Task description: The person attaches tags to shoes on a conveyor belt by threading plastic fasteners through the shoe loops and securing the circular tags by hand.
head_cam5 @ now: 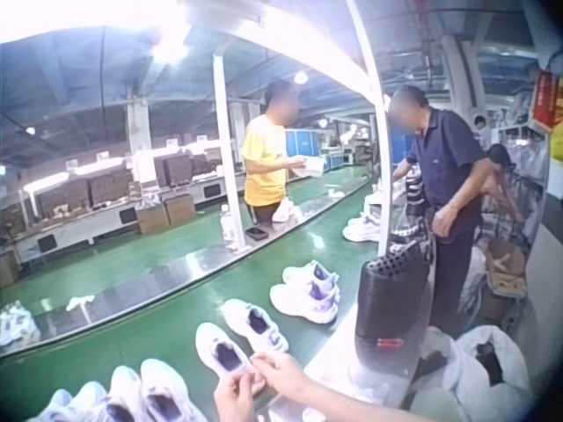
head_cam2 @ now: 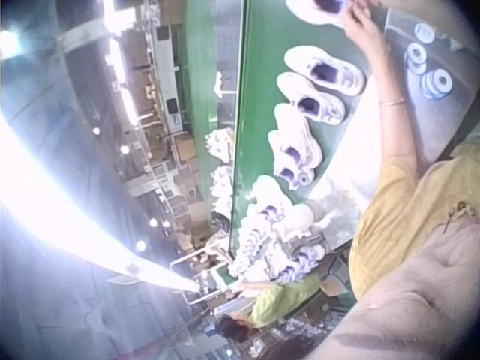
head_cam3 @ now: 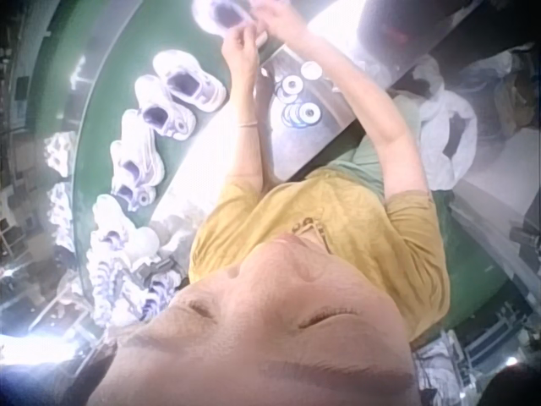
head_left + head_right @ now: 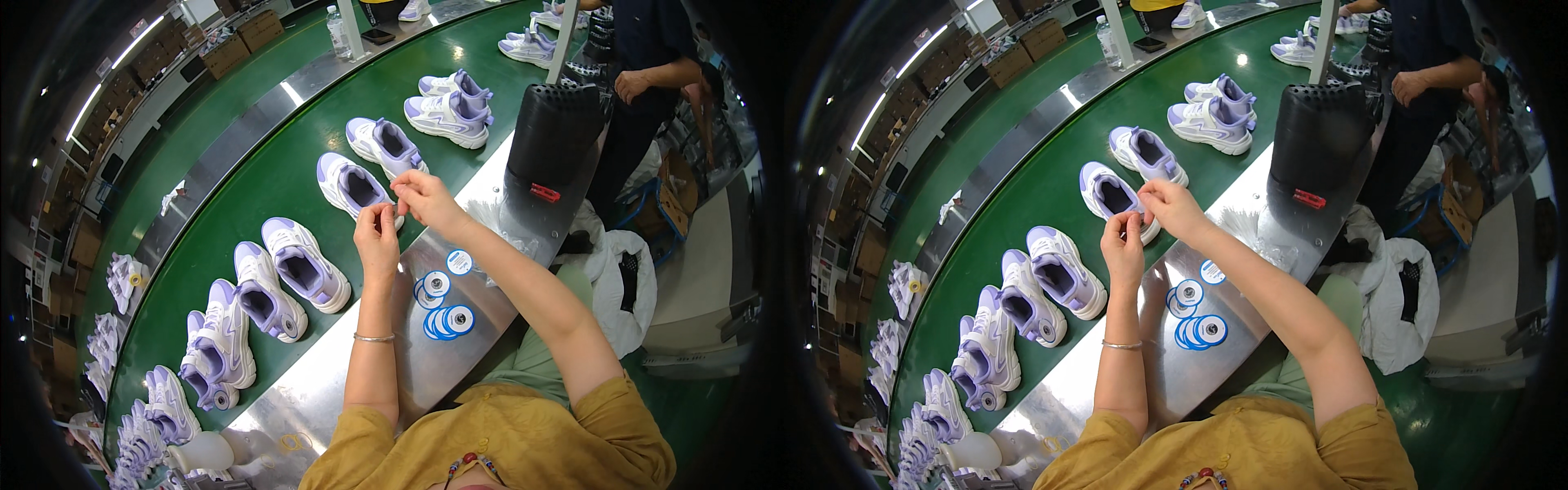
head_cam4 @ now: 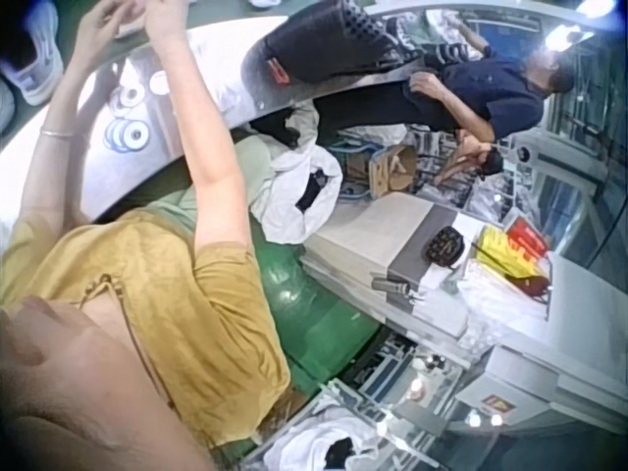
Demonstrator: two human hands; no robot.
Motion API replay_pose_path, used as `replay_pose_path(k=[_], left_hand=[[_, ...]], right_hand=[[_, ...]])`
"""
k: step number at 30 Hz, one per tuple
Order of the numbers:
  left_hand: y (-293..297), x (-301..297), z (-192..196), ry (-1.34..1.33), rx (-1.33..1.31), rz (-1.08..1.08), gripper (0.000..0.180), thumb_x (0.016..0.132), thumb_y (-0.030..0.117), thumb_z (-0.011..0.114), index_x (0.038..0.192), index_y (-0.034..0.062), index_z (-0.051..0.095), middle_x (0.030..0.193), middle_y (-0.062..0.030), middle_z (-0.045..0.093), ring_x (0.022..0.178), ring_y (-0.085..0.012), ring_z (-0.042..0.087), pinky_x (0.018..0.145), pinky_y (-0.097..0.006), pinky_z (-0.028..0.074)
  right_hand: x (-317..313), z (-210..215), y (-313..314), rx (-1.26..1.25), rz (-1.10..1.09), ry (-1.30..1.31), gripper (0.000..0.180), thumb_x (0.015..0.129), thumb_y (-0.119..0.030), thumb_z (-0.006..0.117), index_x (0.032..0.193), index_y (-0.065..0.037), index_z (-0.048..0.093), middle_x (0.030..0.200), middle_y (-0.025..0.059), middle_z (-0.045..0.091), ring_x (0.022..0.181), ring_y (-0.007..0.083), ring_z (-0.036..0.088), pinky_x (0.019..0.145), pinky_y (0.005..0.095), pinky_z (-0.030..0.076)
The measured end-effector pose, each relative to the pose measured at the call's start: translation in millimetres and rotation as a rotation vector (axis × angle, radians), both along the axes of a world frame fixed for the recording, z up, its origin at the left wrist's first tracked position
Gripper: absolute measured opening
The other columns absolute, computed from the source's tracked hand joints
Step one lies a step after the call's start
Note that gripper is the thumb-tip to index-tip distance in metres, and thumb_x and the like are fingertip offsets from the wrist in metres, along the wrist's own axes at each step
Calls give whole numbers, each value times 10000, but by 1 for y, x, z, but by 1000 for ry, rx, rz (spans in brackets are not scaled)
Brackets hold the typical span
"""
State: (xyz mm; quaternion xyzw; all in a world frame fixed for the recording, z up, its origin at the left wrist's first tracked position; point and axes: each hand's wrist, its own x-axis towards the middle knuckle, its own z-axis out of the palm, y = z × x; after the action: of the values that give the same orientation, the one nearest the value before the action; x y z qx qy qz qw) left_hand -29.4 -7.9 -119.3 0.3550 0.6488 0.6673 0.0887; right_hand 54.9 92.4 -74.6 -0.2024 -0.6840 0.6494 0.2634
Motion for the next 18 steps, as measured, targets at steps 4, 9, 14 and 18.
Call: replay_pose_path(k=[4, 9, 14, 18], left_hand=[[2, 0, 4, -12, 8, 8, 103, 869, 71, 559, 843, -26, 580, 777, -72, 564, 669, -126, 523, 609, -253, 435], [5, -2, 2, 118, 34, 37, 144, 886, 110, 560, 873, -30, 595, 753, -15, 580, 649, -74, 491, 602, -212, 407], [4, -5, 6, -39, 42, -1, 132, 887, 96, 556, 920, -14, 620, 740, 3, 570, 602, -47, 463, 525, -191, 364], [3, -13, 4, -139, 57, -53, 161, 881, 75, 555, 999, 8, 642, 740, 22, 555, 563, -10, 415, 464, -171, 300]], right_hand=[[2, -9, 4, 49, -11, 17, 120, 850, -116, 595, 914, -16, 581, 722, 0, 575, 650, 45, 525, 560, 185, 416], [-5, -12, -1, 70, -38, -23, 92, 817, -84, 624, 857, -8, 591, 746, -2, 579, 678, 49, 530, 583, 194, 424], [-5, -6, -1, 18, -53, 41, 76, 813, -87, 612, 811, -17, 581, 697, 8, 575, 595, 41, 496, 459, 181, 365], [-5, -2, 0, -98, -27, 68, 64, 811, -82, 602, 799, -24, 576, 679, 6, 573, 561, 38, 476, 411, 176, 322]])
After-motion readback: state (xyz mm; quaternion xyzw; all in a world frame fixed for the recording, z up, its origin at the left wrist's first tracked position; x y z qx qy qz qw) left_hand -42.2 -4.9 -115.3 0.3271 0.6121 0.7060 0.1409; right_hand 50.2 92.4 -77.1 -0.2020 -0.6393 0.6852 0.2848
